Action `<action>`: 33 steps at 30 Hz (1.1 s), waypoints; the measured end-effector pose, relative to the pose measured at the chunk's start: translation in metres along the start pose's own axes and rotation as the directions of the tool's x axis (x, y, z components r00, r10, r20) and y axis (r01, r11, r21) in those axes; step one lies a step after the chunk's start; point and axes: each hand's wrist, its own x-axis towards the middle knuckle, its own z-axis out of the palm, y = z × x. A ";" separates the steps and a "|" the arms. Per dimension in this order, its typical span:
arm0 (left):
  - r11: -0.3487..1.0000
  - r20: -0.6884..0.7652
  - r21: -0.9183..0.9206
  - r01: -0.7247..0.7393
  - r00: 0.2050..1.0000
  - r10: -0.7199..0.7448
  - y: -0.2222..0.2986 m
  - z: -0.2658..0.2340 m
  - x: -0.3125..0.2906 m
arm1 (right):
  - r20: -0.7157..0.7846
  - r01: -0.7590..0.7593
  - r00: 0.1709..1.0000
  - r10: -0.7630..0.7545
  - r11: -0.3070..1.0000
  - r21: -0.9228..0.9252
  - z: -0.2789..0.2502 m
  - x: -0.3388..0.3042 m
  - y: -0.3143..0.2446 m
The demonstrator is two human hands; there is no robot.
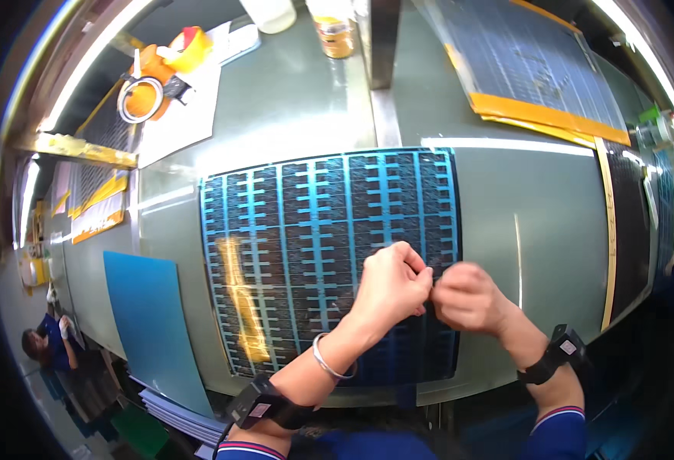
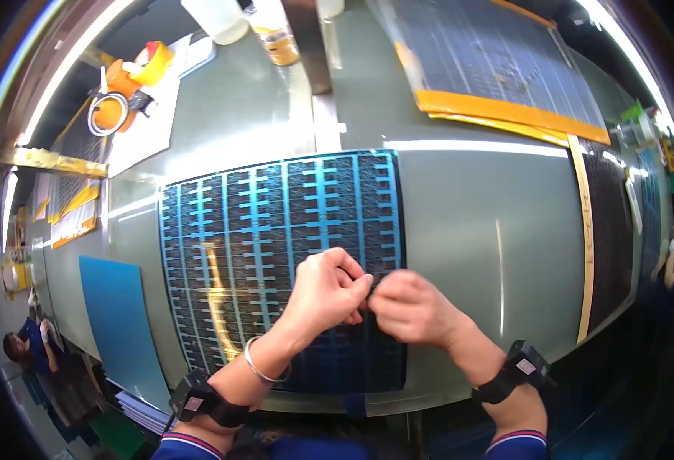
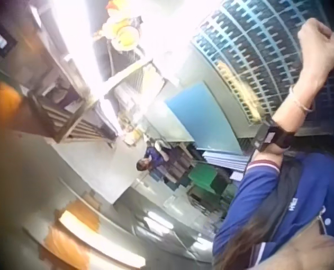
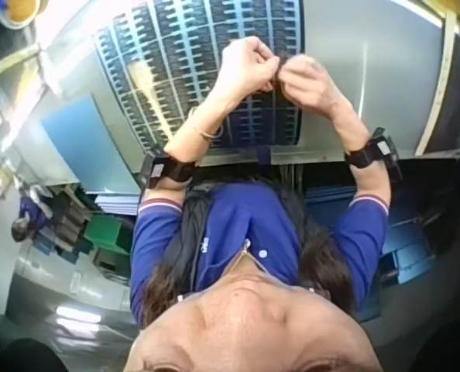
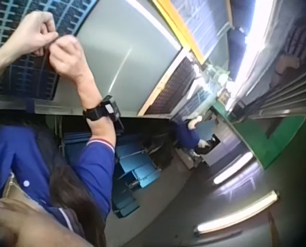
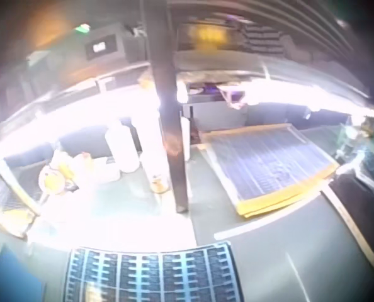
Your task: Inspecting electronic panels and applying tape at a fabrication workstation.
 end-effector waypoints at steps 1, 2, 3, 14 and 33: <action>1.000 0.001 -0.010 0.003 1.000 -0.003 -0.001 -0.001 0.000 | 0.038 0.128 0.991 -0.130 0.991 0.034 -0.003 -0.005 -0.001; 0.998 0.005 -0.062 -0.010 1.000 0.010 -0.003 -0.002 -0.001 | -0.035 0.153 0.987 -0.154 0.988 -0.022 -0.005 -0.005 -0.008; 0.997 -0.012 -0.075 -0.021 1.000 0.020 -0.007 -0.002 -0.005 | -0.111 0.173 0.977 -0.180 0.983 -0.065 -0.006 -0.004 -0.017; 0.464 -0.283 0.886 -0.018 0.772 0.570 -0.105 -0.127 -0.077 | -0.085 -0.692 0.722 0.686 0.717 -0.088 0.052 0.047 -0.082; 0.451 -0.434 0.884 0.126 0.578 0.691 -0.098 -0.257 -0.033 | -0.490 -0.810 0.577 0.653 0.383 -0.444 0.026 0.027 0.078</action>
